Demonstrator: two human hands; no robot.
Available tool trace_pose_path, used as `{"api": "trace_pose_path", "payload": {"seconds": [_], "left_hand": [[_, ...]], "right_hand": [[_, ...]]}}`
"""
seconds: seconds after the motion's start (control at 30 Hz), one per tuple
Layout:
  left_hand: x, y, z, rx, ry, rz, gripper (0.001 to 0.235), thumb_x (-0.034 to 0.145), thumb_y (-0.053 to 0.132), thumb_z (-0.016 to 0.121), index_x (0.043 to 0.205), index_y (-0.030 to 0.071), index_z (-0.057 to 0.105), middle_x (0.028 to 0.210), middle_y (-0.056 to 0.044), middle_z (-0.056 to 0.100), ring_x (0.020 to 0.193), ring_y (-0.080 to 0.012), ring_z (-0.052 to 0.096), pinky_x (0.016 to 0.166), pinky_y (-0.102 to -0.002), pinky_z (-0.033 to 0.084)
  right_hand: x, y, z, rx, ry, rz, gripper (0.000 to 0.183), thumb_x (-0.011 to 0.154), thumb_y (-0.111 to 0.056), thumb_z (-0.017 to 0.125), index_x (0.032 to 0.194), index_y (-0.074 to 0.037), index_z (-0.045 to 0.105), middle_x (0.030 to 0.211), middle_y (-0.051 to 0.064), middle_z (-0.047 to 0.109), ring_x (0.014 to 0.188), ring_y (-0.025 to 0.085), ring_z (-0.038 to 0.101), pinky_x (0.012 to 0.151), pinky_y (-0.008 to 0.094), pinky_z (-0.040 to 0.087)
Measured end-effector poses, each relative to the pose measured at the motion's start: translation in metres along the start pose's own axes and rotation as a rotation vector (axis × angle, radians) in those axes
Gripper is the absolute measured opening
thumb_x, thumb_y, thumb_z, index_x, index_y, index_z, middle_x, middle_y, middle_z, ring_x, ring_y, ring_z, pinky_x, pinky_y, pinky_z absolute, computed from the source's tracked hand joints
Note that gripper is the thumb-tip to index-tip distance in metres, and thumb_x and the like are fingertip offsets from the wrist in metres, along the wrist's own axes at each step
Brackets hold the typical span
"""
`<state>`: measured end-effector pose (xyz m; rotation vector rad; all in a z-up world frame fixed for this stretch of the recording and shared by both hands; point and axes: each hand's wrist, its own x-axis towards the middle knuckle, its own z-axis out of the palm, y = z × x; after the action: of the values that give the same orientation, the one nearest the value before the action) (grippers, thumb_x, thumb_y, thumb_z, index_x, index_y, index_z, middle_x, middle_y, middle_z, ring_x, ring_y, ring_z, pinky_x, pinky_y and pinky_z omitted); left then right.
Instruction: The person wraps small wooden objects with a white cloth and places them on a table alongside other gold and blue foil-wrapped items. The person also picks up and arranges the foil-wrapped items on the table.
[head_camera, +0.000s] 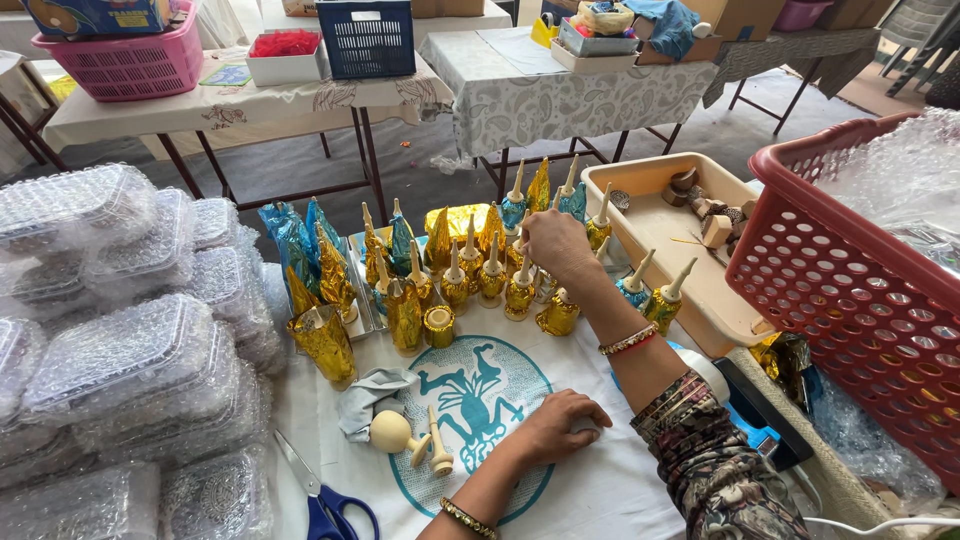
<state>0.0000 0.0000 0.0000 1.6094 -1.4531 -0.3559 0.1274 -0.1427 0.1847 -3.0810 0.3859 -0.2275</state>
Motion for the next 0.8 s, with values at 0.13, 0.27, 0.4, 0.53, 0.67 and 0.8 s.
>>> {"api": "trace_pose_path", "payload": {"seconds": [0.13, 0.27, 0.4, 0.53, 0.67, 0.8], "left_hand": [[0.001, 0.007, -0.005, 0.007, -0.007, -0.009, 0.024, 0.085, 0.012, 0.07, 0.109, 0.013, 0.074, 0.105, -0.005, 0.072, 0.109, -0.0249, 0.062, 0.104, -0.039, 0.045], [0.0, 0.009, -0.005, 0.003, -0.018, -0.019, 0.024, 0.086, 0.012, 0.07, 0.109, 0.013, 0.074, 0.105, -0.004, 0.072, 0.109, -0.0242, 0.063, 0.104, -0.038, 0.046], [0.002, 0.008, -0.006, 0.009, -0.017, -0.015, 0.024, 0.085, 0.013, 0.07, 0.109, 0.012, 0.073, 0.104, -0.004, 0.072, 0.108, -0.0243, 0.063, 0.103, -0.038, 0.047], [0.001, 0.008, -0.005, 0.015, -0.016, -0.015, 0.025, 0.084, 0.012, 0.07, 0.109, 0.012, 0.074, 0.103, -0.005, 0.072, 0.107, -0.0249, 0.063, 0.103, -0.039, 0.046], [0.001, 0.004, -0.002, 0.012, -0.009, 0.005, 0.024, 0.085, 0.013, 0.07, 0.108, 0.012, 0.073, 0.104, -0.005, 0.072, 0.107, -0.0251, 0.064, 0.102, -0.039, 0.047], [0.001, 0.005, -0.003, 0.017, -0.005, 0.009, 0.024, 0.085, 0.013, 0.07, 0.108, 0.012, 0.073, 0.104, -0.006, 0.071, 0.107, -0.0256, 0.064, 0.102, -0.039, 0.046]], "right_hand": [[-0.017, 0.006, -0.026, -0.012, 0.113, -0.015, 0.031, 0.088, -0.036, 0.078, 0.114, -0.019, 0.075, 0.094, 0.005, 0.076, 0.086, 0.021, 0.073, 0.082, 0.039, 0.059], [-0.041, 0.016, -0.042, -0.115, -0.068, 0.113, 0.037, 0.087, -0.043, 0.077, 0.117, -0.022, 0.073, 0.101, 0.002, 0.075, 0.092, 0.017, 0.072, 0.083, 0.037, 0.058], [-0.031, 0.051, 0.001, -0.129, -0.221, 0.175, 0.015, 0.096, -0.028, 0.071, 0.105, -0.019, 0.08, 0.098, 0.002, 0.08, 0.091, 0.015, 0.075, 0.083, 0.036, 0.06], [-0.045, 0.044, -0.007, -0.063, -0.142, 0.118, 0.011, 0.088, -0.019, 0.078, 0.099, -0.018, 0.081, 0.1, 0.004, 0.078, 0.093, 0.02, 0.075, 0.088, 0.037, 0.059], [-0.048, 0.038, -0.012, -0.02, -0.093, 0.089, 0.015, 0.085, -0.016, 0.078, 0.1, -0.019, 0.082, 0.098, 0.006, 0.078, 0.094, 0.022, 0.074, 0.09, 0.039, 0.058], [-0.042, 0.035, -0.008, -0.022, -0.101, 0.083, 0.015, 0.086, -0.018, 0.079, 0.1, -0.019, 0.082, 0.099, 0.005, 0.078, 0.093, 0.021, 0.074, 0.09, 0.038, 0.059]]}}
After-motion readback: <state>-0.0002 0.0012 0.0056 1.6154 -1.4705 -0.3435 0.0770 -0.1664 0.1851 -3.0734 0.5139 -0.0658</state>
